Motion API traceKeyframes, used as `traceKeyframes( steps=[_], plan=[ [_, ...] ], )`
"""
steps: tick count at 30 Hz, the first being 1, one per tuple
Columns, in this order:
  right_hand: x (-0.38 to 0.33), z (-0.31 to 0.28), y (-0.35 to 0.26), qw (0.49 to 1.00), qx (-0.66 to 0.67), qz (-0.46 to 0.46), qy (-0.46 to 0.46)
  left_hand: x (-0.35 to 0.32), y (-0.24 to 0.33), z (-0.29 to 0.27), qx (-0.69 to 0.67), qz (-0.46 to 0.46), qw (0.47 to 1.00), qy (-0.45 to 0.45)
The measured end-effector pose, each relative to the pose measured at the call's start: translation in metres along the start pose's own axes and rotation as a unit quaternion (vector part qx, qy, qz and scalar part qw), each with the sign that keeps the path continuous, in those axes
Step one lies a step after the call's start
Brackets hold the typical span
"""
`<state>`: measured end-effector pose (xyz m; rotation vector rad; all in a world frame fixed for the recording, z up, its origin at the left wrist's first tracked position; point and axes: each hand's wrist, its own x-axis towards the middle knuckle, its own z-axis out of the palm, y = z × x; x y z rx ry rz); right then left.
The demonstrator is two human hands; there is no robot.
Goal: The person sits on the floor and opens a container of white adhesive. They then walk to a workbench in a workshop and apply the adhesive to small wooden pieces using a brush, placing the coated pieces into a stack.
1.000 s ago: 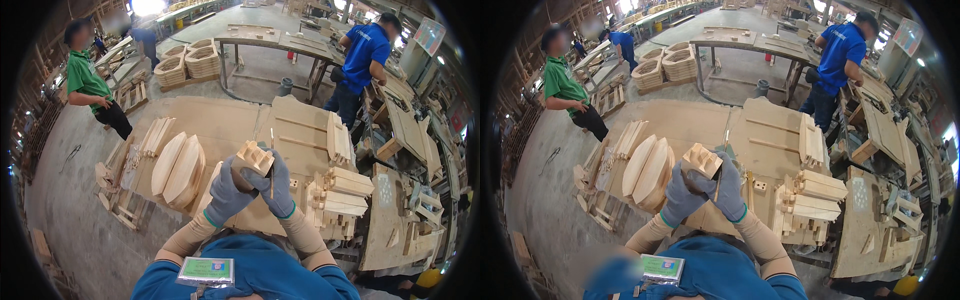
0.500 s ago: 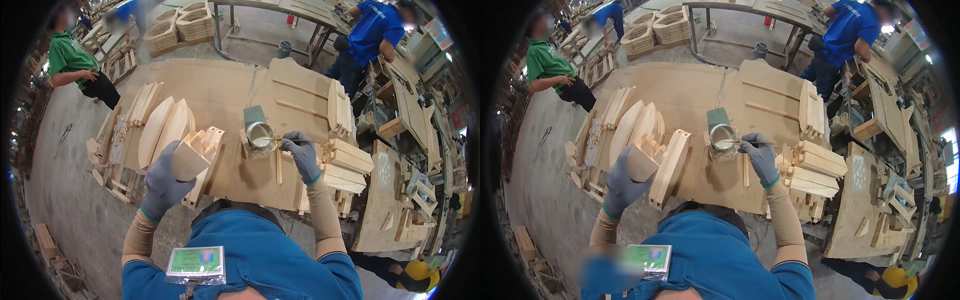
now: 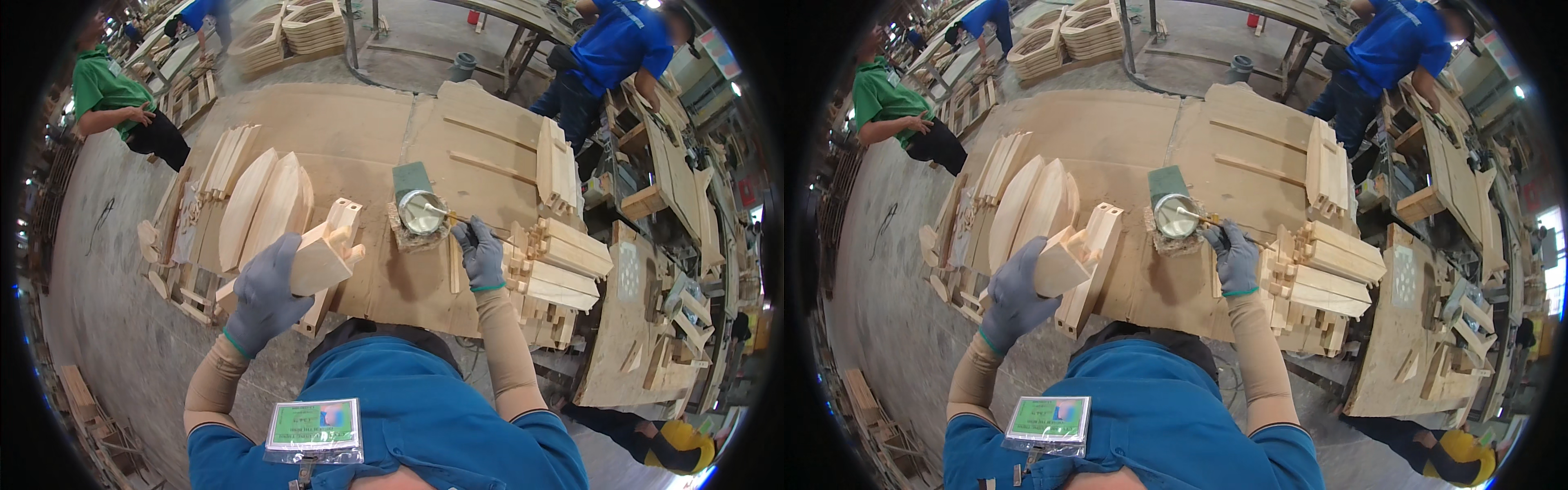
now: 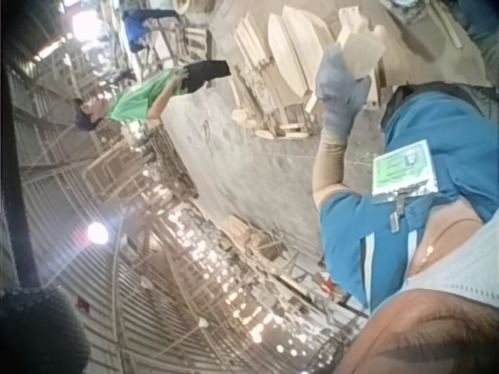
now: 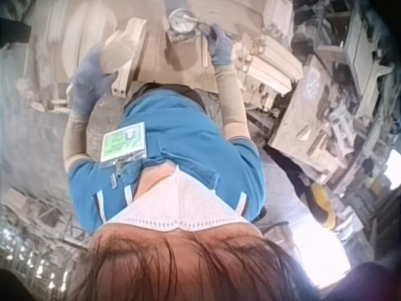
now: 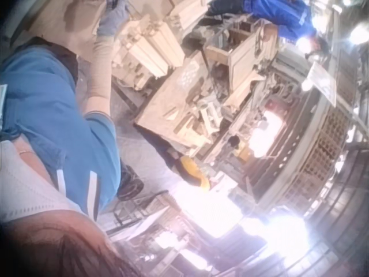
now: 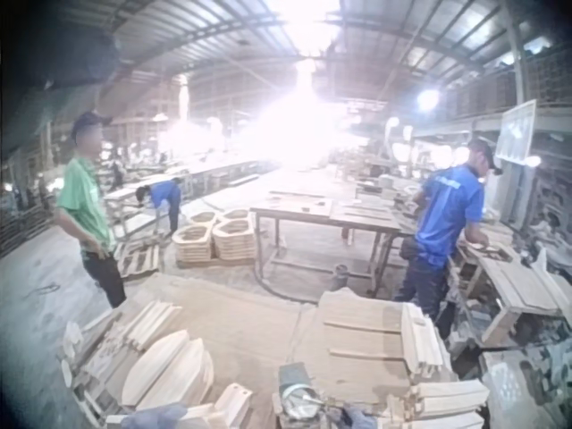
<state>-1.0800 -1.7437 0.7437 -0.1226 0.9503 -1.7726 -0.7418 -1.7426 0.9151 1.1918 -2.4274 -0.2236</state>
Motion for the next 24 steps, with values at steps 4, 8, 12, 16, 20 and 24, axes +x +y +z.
traceKeyframes(
  steps=[4,8,12,16,20,24],
  plan=[
    [0.011,-0.020,0.008,0.997,0.057,0.055,-0.017,0.022,-0.004,0.016,0.076,0.043,0.996,-0.026],
    [0.014,-0.019,0.004,0.997,0.061,0.050,0.004,0.045,-0.005,0.025,0.118,0.119,0.985,-0.041],
    [-0.013,0.014,-0.022,0.999,-0.010,-0.014,-0.040,0.053,-0.002,0.019,0.145,0.166,0.974,-0.048],
    [-0.064,0.066,-0.063,0.988,-0.058,-0.019,-0.145,0.054,0.007,0.006,0.170,0.210,0.962,-0.039],
    [-0.093,0.090,-0.078,0.975,-0.150,-0.029,-0.161,0.049,0.010,0.001,0.171,0.232,0.957,-0.028],
    [-0.096,0.087,-0.079,0.970,-0.166,-0.006,-0.179,0.044,0.013,-0.002,0.165,0.242,0.956,-0.019]
  ],
)
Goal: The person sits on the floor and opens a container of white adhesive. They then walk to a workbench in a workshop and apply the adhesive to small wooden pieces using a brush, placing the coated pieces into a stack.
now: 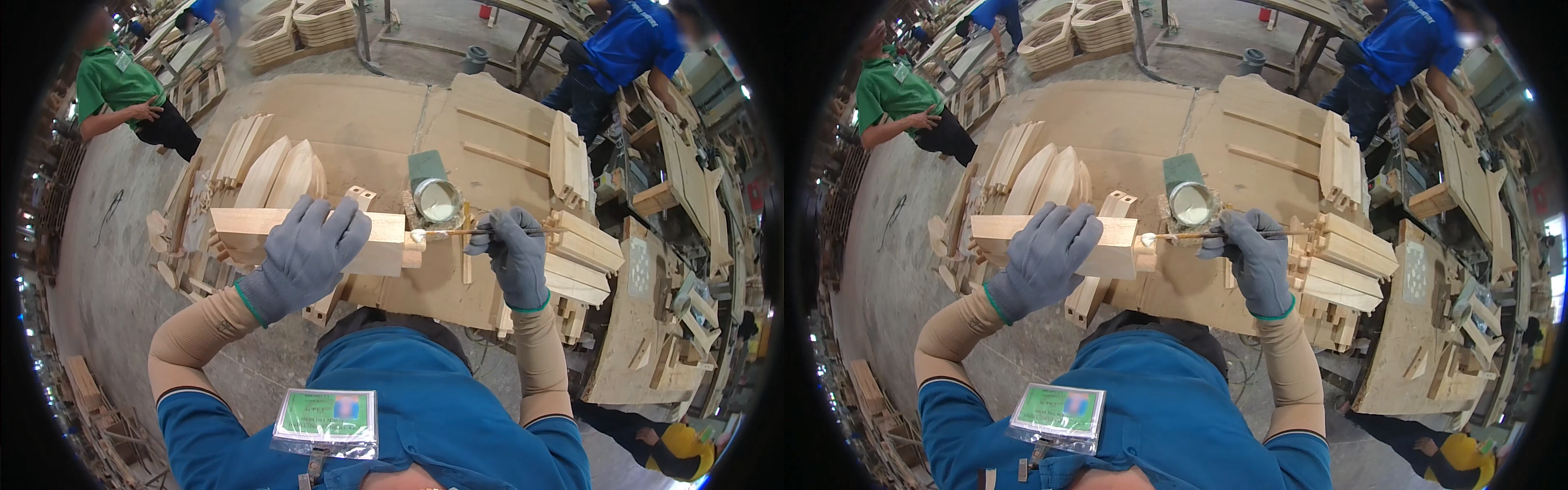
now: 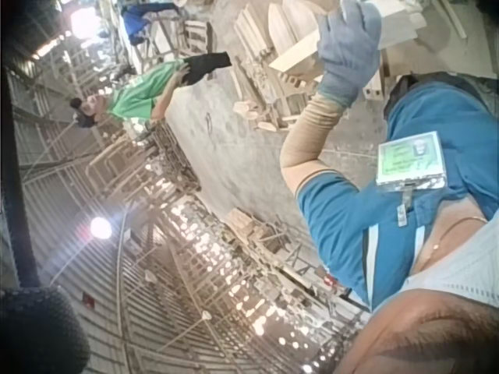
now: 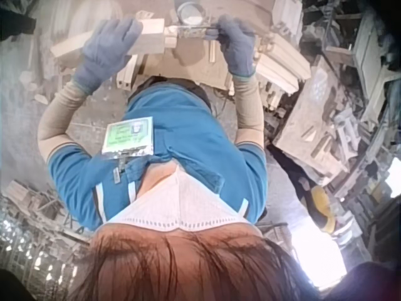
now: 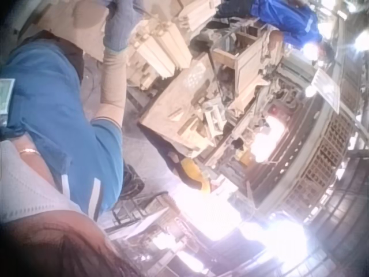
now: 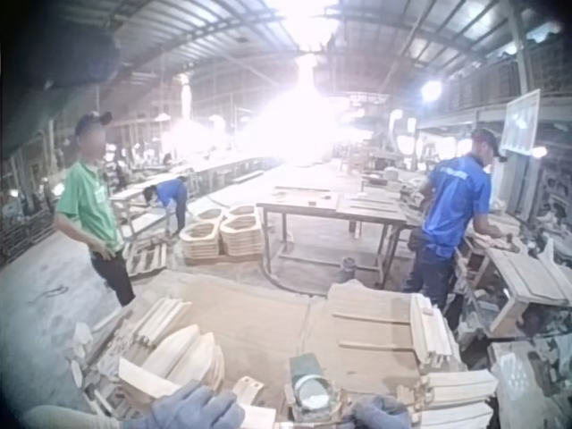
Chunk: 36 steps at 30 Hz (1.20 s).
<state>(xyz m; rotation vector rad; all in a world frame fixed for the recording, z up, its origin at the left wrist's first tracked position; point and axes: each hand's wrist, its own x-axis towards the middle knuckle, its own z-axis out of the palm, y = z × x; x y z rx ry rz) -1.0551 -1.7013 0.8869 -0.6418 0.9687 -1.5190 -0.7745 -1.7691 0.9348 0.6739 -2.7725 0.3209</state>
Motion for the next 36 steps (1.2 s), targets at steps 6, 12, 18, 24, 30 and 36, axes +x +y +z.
traceKeyframes(
  steps=[6,12,18,24,30,36],
  plan=[
    [-0.010,0.004,-0.003,0.999,0.002,0.013,-0.032,-0.008,0.001,-0.003,0.005,0.000,1.000,0.015],
    [-0.024,0.006,-0.011,0.998,0.009,-0.001,-0.062,-0.008,-0.001,-0.009,-0.015,-0.002,1.000,0.005],
    [-0.037,0.001,-0.017,0.999,-0.030,0.003,-0.015,-0.005,0.001,-0.019,-0.040,-0.030,0.999,-0.006],
    [-0.033,0.006,-0.006,0.999,-0.042,-0.006,-0.034,-0.002,0.003,-0.019,-0.055,-0.022,0.998,0.007],
    [-0.032,-0.006,-0.014,0.997,0.012,0.030,-0.076,-0.004,0.000,-0.017,-0.106,-0.048,0.992,-0.042],
    [-0.030,-0.002,-0.041,0.991,-0.005,0.031,-0.130,0.003,-0.023,-0.013,-0.452,-0.161,0.765,-0.430]
  ],
)
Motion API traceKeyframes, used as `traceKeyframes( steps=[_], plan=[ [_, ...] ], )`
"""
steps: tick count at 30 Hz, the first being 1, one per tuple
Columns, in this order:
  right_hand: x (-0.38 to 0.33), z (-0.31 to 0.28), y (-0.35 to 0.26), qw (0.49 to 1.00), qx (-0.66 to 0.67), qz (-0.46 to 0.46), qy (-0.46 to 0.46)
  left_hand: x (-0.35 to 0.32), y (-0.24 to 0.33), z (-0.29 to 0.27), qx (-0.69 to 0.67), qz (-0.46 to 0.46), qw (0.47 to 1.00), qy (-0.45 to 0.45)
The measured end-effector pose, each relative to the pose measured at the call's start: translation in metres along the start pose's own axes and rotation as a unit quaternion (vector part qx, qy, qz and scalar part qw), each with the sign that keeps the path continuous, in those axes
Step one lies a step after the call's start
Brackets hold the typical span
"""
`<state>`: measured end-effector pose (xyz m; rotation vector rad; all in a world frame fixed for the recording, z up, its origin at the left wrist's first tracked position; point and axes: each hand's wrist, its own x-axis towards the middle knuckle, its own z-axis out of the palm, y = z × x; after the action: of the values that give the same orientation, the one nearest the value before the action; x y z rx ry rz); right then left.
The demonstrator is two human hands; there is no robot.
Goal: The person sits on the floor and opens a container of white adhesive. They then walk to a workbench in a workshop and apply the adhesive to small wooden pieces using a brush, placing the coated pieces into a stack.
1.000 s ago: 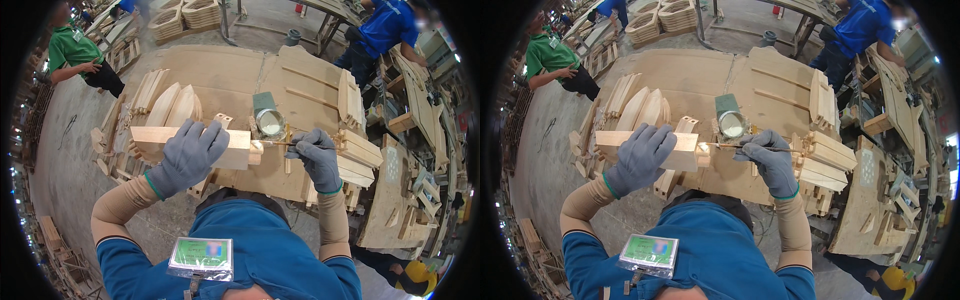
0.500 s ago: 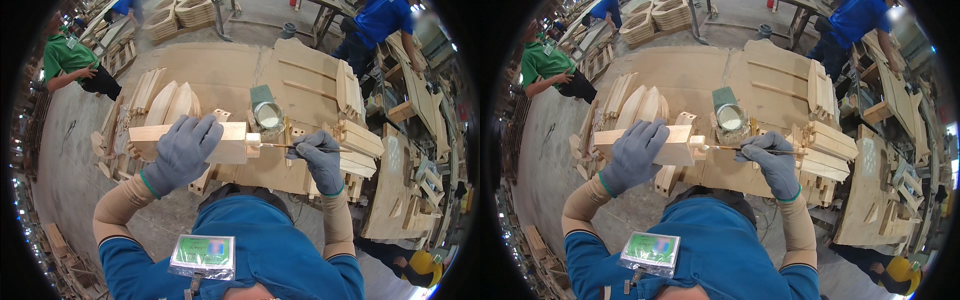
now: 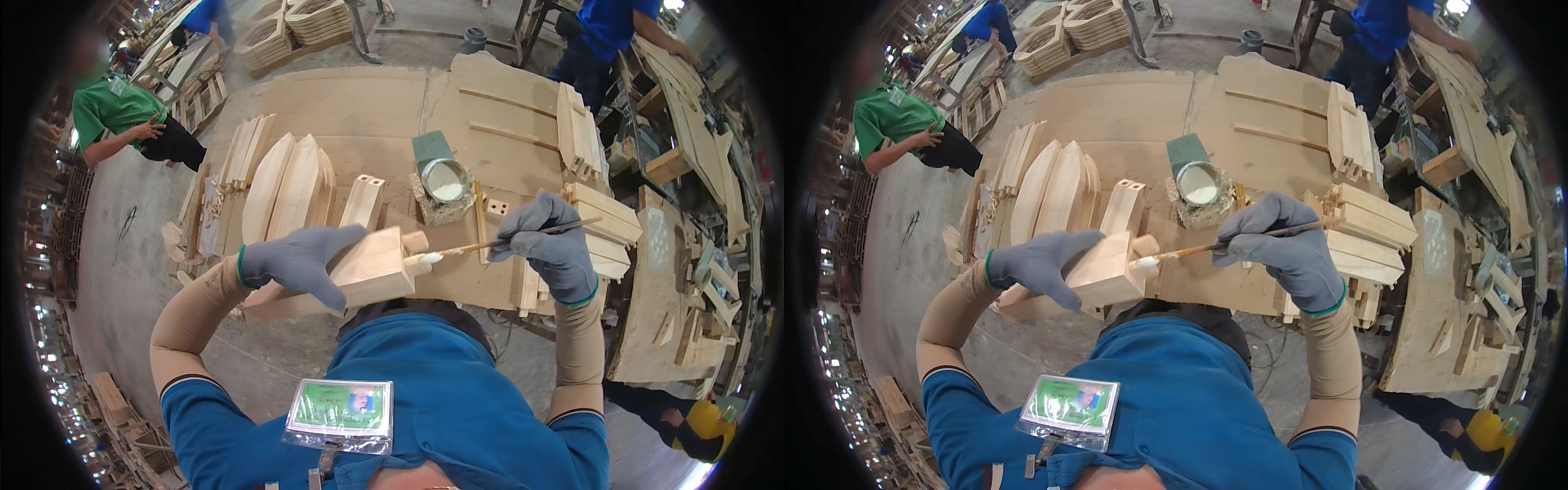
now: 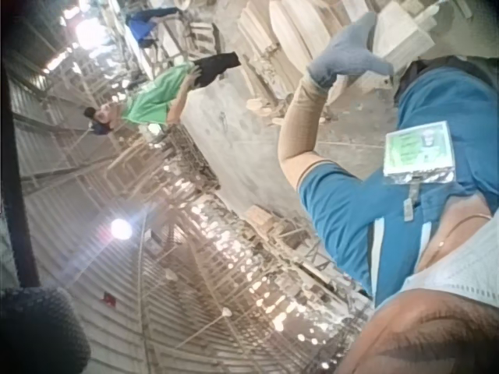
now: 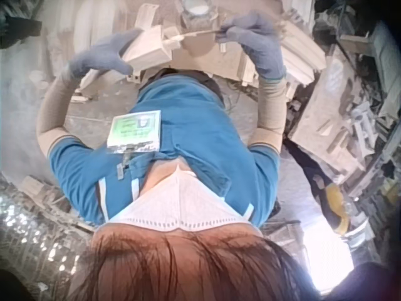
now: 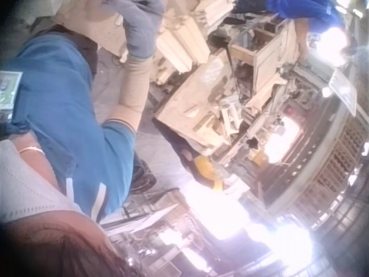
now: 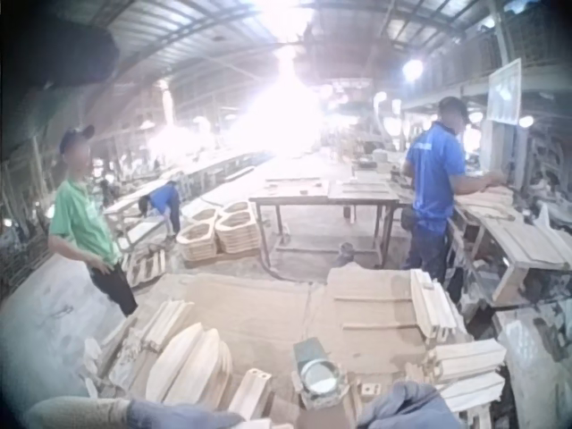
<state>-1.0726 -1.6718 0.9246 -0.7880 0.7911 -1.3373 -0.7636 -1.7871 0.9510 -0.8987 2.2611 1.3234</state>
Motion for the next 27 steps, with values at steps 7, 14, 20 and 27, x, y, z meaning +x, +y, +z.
traceKeyframes(
  steps=[7,14,20,27],
  plan=[
    [0.006,0.010,-0.010,0.994,-0.089,0.037,-0.048,0.015,-0.008,0.009,-0.218,-0.007,0.964,-0.152],
    [0.003,0.001,-0.019,0.991,-0.098,0.035,-0.084,0.019,-0.023,0.017,-0.328,0.013,0.929,-0.172],
    [0.008,0.004,-0.029,0.995,-0.094,0.020,-0.021,0.024,-0.034,0.018,-0.412,0.038,0.875,-0.250],
    [0.013,0.002,-0.028,0.981,-0.169,-0.029,-0.093,0.034,-0.037,0.014,-0.463,0.077,0.841,-0.269]
  ],
)
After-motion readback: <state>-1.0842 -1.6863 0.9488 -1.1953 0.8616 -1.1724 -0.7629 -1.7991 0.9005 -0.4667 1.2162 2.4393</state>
